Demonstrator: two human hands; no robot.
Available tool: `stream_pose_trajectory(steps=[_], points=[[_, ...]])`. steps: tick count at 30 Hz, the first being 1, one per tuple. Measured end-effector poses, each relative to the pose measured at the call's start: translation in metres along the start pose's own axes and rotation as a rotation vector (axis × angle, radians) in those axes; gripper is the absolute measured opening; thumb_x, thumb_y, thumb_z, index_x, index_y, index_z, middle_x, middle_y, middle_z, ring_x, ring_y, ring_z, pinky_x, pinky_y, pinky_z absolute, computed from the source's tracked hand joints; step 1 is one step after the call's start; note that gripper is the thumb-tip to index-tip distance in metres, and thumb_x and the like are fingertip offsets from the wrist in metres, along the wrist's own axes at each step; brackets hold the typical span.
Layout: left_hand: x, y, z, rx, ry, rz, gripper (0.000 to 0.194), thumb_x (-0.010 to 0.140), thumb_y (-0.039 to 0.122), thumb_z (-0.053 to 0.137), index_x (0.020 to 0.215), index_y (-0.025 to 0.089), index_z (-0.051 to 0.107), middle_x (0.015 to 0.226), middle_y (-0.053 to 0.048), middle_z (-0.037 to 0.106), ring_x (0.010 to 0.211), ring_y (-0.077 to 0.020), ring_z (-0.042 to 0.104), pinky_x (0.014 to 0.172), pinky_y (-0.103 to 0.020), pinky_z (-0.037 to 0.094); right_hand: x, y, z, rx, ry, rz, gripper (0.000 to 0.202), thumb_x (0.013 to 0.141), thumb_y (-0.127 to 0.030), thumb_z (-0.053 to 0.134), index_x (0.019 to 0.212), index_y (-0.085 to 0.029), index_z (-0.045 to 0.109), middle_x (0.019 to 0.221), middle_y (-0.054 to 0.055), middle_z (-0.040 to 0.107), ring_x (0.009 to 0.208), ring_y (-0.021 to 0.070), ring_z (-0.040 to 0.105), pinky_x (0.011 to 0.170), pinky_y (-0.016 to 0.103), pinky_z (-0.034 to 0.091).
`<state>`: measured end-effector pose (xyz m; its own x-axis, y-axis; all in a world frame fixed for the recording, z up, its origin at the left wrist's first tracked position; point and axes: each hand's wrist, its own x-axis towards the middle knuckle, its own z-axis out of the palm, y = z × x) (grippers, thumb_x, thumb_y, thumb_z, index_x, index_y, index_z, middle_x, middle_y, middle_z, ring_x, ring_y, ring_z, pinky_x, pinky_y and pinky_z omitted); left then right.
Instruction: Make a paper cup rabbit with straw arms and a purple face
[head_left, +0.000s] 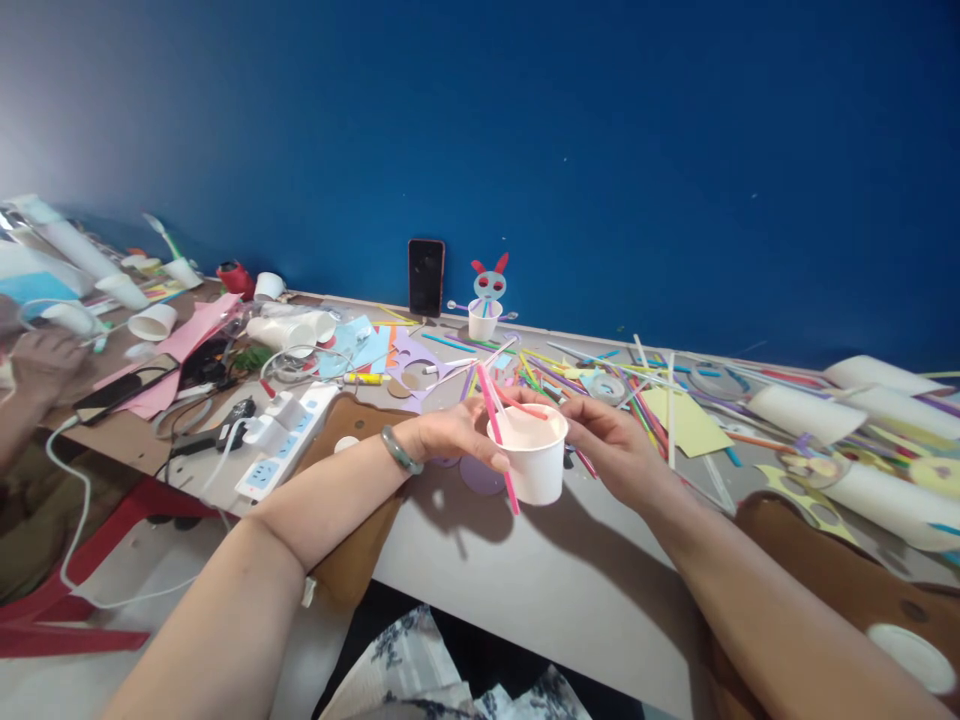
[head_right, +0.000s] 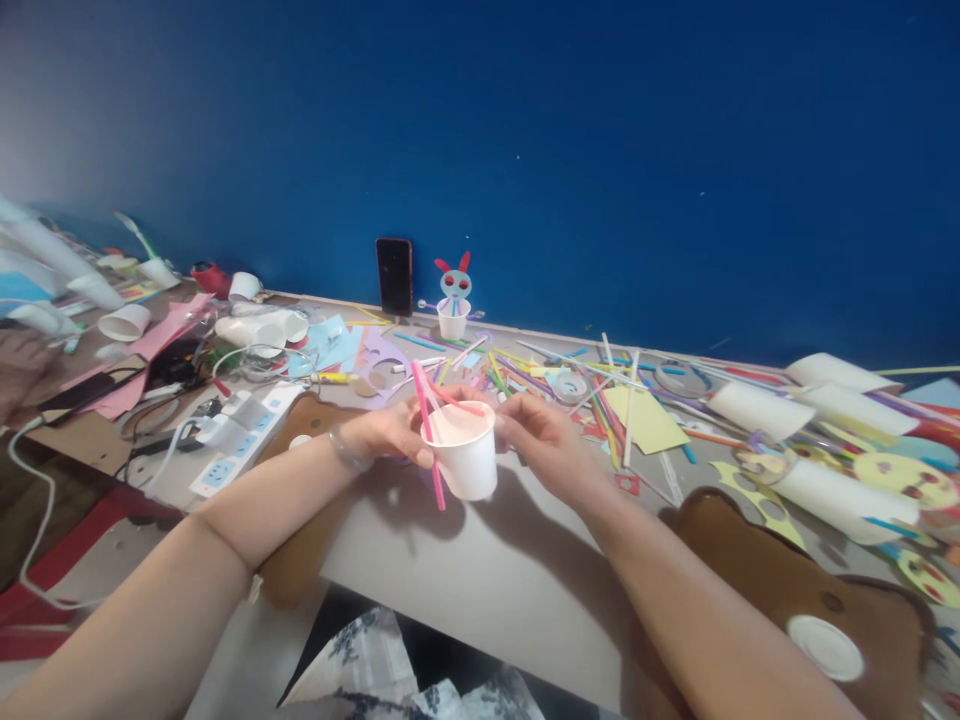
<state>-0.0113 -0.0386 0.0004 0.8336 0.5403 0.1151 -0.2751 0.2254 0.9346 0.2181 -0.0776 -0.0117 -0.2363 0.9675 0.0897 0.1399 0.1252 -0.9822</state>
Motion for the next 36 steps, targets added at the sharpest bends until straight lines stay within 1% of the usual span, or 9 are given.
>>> stream_pose_trajectory(steps=[3,6,12,17,22,28,30,33,36], points=[[0.001,0.001,-0.005,0.001,0.023,0.039,0.072,0.049,0.033,0.095,0.112,0.019,0.066,0.105,-0.011,0.072,0.099,-0.0285,0.070,0.086,-0.038,0.051,0.001,0.004,-0.003,0.071,-0.009,0.005,0.037,0.085,-0.056,0.076,0.079,-0.022,0.065,0.070,0.000,0.066,0.066,0.0144,0.061,0.064,0.028,0.049],[0.002,0.003,-0.008,0.045,0.002,0.058,0.068,0.049,0.030,0.095,0.110,0.020,0.066,0.107,-0.011,0.071,0.102,-0.0282,0.069,0.086,-0.037,0.052,0.003,0.007,-0.004,0.175,0.002,0.059,0.034,0.084,-0.053,0.078,0.080,-0.022,0.064,0.069,0.000,0.067,0.064,0.0146,0.062,0.064,0.029,0.051],[0.004,0.000,-0.008,0.206,0.027,0.073,0.071,0.051,0.039,0.095,0.114,0.019,0.069,0.114,-0.012,0.071,0.108,-0.0299,0.067,0.094,-0.041,0.052,0.004,-0.004,0.007,0.388,0.232,0.147,0.042,0.067,-0.055,0.089,0.076,-0.023,0.064,0.074,0.001,0.070,0.059,0.0136,0.062,0.057,0.029,0.052],[0.005,-0.008,-0.004,0.256,0.099,0.100,0.075,0.055,0.040,0.094,0.121,0.020,0.064,0.115,-0.010,0.068,0.108,-0.0282,0.066,0.091,-0.039,0.053,-0.005,-0.010,0.021,0.306,0.367,0.063,0.034,0.072,-0.051,0.087,0.078,-0.024,0.067,0.070,0.000,0.068,0.060,0.0144,0.060,0.058,0.030,0.052],[0.004,-0.009,0.006,0.338,0.032,0.067,0.073,0.060,0.026,0.088,0.125,0.024,0.053,0.104,-0.003,0.064,0.091,-0.0196,0.065,0.080,-0.032,0.054,-0.012,-0.012,0.025,0.162,0.441,-0.062,0.031,0.073,-0.050,0.087,0.080,-0.025,0.070,0.079,0.002,0.071,0.068,0.0171,0.064,0.062,0.032,0.055],[0.003,-0.012,0.014,0.328,0.019,0.063,0.063,0.064,0.017,0.080,0.119,0.024,0.049,0.098,0.000,0.060,0.086,-0.0164,0.063,0.079,-0.031,0.052,-0.018,-0.010,0.017,-0.235,0.483,-0.271,0.022,0.082,-0.046,0.080,0.080,-0.026,0.070,0.081,0.005,0.073,0.071,0.0217,0.067,0.069,0.039,0.057],[0.004,-0.014,0.012,0.321,0.022,0.068,0.065,0.063,0.019,0.081,0.119,0.024,0.048,0.099,0.000,0.059,0.087,-0.0168,0.062,0.079,-0.031,0.051,-0.019,-0.010,0.016,-0.286,0.483,-0.299,0.019,0.084,-0.044,0.078,0.081,-0.026,0.071,0.082,0.005,0.073,0.073,0.0219,0.068,0.072,0.039,0.057],[0.004,-0.014,0.008,0.302,0.082,0.074,0.069,0.061,0.025,0.085,0.119,0.024,0.047,0.105,-0.002,0.058,0.093,-0.0190,0.061,0.080,-0.031,0.049,-0.015,-0.014,0.015,-0.199,0.427,-0.207,0.021,0.084,-0.046,0.077,0.087,-0.026,0.074,0.081,0.004,0.073,0.071,0.0206,0.067,0.067,0.036,0.056],[0.004,-0.014,0.006,0.275,0.119,0.083,0.068,0.061,0.029,0.088,0.116,0.024,0.048,0.111,-0.003,0.057,0.098,-0.0201,0.061,0.082,-0.031,0.049,-0.011,-0.019,0.014,-0.071,0.291,-0.101,0.026,0.083,-0.049,0.076,0.090,-0.025,0.073,0.083,0.004,0.073,0.074,0.0206,0.066,0.063,0.033,0.055]])
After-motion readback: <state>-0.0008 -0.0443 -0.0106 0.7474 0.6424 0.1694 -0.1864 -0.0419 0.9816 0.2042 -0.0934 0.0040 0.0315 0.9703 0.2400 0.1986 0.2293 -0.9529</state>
